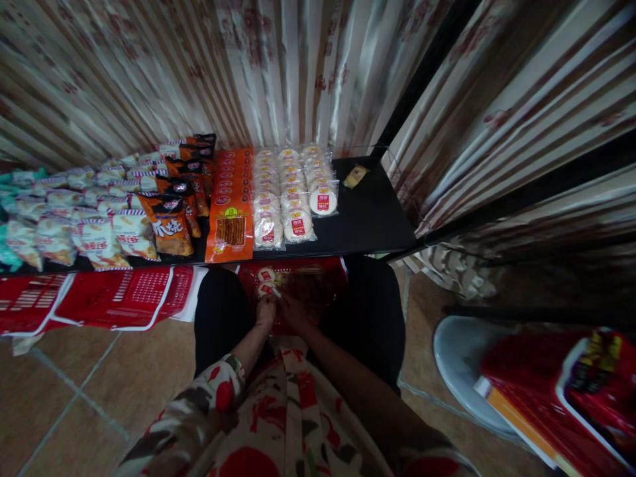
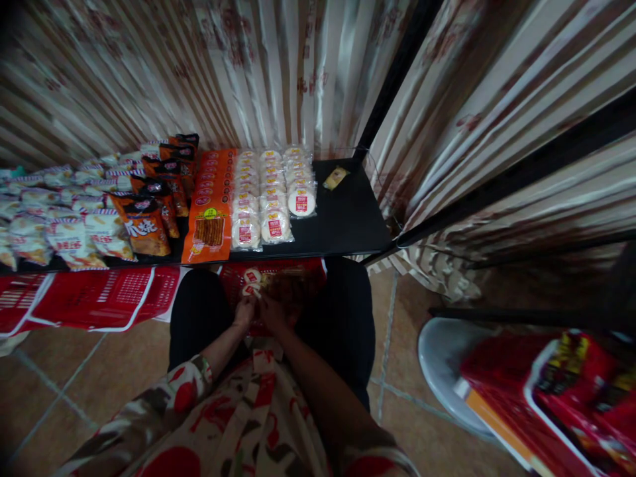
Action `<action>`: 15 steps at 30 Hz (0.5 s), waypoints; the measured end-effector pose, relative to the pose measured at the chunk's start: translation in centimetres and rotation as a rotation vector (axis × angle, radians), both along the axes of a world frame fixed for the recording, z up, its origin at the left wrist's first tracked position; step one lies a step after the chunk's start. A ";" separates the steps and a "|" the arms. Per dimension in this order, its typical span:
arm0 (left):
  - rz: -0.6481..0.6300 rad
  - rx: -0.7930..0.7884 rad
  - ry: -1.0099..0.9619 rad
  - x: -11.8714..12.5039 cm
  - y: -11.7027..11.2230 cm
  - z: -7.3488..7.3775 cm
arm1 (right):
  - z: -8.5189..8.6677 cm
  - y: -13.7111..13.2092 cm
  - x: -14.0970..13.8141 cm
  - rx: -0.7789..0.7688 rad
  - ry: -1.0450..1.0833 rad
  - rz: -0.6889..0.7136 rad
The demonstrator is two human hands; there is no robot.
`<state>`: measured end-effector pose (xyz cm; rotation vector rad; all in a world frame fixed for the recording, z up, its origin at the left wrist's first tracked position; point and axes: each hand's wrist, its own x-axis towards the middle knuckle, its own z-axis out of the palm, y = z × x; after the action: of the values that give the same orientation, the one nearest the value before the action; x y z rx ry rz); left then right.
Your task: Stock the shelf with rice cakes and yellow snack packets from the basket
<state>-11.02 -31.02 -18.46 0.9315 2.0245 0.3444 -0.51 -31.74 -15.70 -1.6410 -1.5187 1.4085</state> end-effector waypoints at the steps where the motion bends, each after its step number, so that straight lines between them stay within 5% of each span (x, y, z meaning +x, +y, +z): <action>1: 0.010 0.000 0.000 0.0 0.0 0.1 | -0.1 -0.1 0.1 0.004 -0.018 -0.008; 15: 0.119 0.080 -0.336 0.7 -0.2 1.1 | 0.5 -1.1 2.1 0.062 -0.206 -0.049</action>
<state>-10.37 -31.22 -17.40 0.7465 1.7693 0.6093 1.58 -32.88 -15.19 -1.8178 -1.6055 1.1844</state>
